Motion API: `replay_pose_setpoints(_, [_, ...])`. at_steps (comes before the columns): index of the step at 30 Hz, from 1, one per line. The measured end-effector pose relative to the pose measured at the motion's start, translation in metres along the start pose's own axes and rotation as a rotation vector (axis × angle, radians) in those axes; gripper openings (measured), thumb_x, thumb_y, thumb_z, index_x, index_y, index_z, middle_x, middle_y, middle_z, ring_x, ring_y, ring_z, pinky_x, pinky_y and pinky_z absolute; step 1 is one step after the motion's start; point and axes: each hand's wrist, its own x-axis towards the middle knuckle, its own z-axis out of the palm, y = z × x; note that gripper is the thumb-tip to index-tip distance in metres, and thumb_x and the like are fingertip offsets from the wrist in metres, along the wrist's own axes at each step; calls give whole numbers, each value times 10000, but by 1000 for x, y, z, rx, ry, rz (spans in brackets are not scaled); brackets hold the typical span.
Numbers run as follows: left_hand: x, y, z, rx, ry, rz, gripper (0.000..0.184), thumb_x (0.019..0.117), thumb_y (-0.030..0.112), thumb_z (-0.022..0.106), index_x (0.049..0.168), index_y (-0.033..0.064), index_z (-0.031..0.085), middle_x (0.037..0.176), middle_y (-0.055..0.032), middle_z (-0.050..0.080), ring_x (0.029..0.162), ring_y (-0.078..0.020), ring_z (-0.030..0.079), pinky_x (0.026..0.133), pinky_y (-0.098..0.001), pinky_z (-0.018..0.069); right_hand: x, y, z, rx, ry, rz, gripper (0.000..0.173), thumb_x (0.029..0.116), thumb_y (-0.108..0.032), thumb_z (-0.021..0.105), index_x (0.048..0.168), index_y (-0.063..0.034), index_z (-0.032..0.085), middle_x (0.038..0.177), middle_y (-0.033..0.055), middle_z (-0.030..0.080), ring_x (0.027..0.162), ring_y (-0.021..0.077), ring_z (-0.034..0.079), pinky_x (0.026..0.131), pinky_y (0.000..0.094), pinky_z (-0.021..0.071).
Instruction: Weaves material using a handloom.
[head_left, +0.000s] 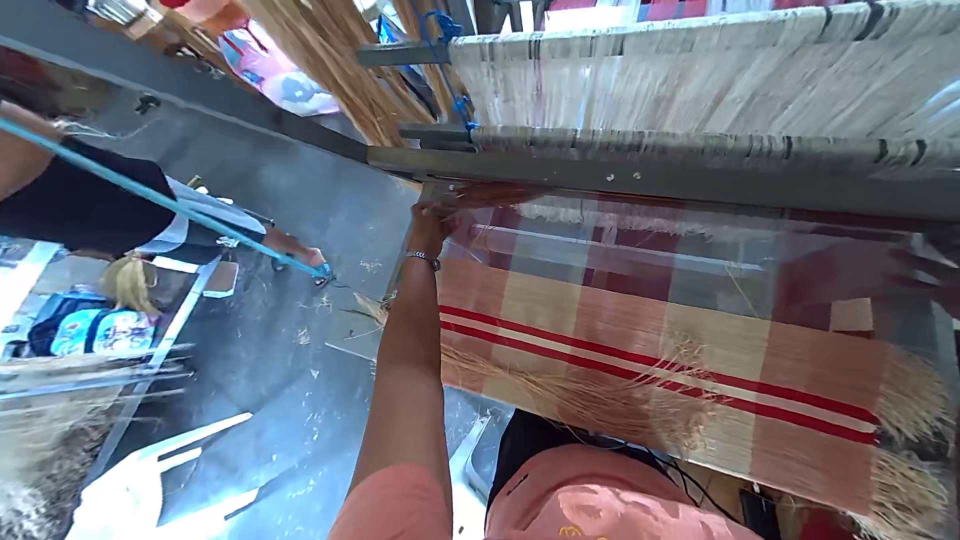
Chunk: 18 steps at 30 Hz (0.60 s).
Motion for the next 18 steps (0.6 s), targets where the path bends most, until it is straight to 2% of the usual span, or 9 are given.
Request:
replay_pose_setpoints(2, [-12, 19, 14, 389, -319, -81, 572, 1096, 515, 305, 1518, 167, 471, 1507, -50, 550, 1365, -240, 527, 1082, -506, 437, -6, -6, 7, 30, 17, 44, 763, 1034, -704, 252, 1606, -199, 258, 1616, 70, 396, 1343, 268, 571, 1011, 466, 558])
replay_pose_setpoints(4, [-10, 21, 12, 614, -358, 37, 566, 1099, 488, 307, 1446, 122, 566, 1531, -96, 521, 1440, -277, 446, 1173, -548, 344, -10, -9, 11, 45, -31, 46, 800, 1011, -744, 186, 1607, -214, 245, 1598, 62, 431, 1322, 271, 590, 1010, 478, 551])
replay_pose_setpoints(5, [-9, 20, 8, 672, -318, 77, 537, 1099, 447, 378, 1411, 57, 575, 1494, -177, 532, 1416, -333, 462, 1172, -576, 340, -11, -11, 12, 54, -55, 47, 806, 1011, -744, 163, 1604, -204, 249, 1580, 67, 452, 1315, 271, 595, 1016, 481, 549])
replay_pose_setpoints(7, [-9, 10, 2, 739, -248, 92, 525, 1069, 361, 513, 1404, -43, 490, 1348, -275, 591, 1223, -383, 604, 1049, -561, 474, -13, -12, 15, 85, -69, 52, 807, 1014, -738, 145, 1580, -180, 282, 1537, 78, 489, 1288, 264, 610, 1009, 473, 550])
replay_pose_setpoints(9, [-24, 1, 0, 751, -241, 97, 538, 1056, 259, 551, 1452, -65, 385, 1275, -276, 629, 1113, -365, 678, 984, -519, 550, -15, -13, 17, 113, -50, 58, 824, 1012, -745, 170, 1574, -158, 303, 1516, 91, 505, 1281, 262, 610, 1018, 461, 546])
replay_pose_setpoints(11, [-49, -4, -1, 794, -249, 114, 514, 1077, 213, 511, 1493, -33, 335, 1241, -253, 660, 1072, -351, 693, 968, -529, 546, -20, -17, 21, 120, -7, 55, 847, 1005, -756, 209, 1584, -146, 307, 1501, 104, 528, 1265, 257, 620, 1018, 447, 550])
replay_pose_setpoints(13, [-59, -9, -5, 861, -233, 149, 452, 1087, 187, 481, 1479, -18, 388, 1202, -242, 684, 1038, -356, 704, 949, -551, 546, -20, -17, 20, 138, 29, 34, 847, 1005, -749, 282, 1608, -154, 256, 1484, 132, 540, 1238, 273, 639, 994, 445, 569])
replay_pose_setpoints(15, [-60, -15, -13, 932, -212, 178, 373, 1079, 159, 451, 1406, -10, 513, 1176, -221, 702, 1058, -349, 700, 971, -566, 532, -15, -12, 15, 162, 51, 5, 842, 998, -737, 365, 1613, -183, 214, 1459, 138, 550, 1195, 275, 661, 955, 438, 589])
replay_pose_setpoints(18, [-66, -18, -24, 987, -158, 195, 333, 1076, 196, 468, 1263, -14, 647, 1172, -247, 690, 1126, -389, 657, 1016, -616, 471, -9, -4, 12, 178, 108, -64, 830, 995, -708, 441, 1583, -145, 277, 1372, 143, 610, 1117, 269, 688, 904, 439, 604])
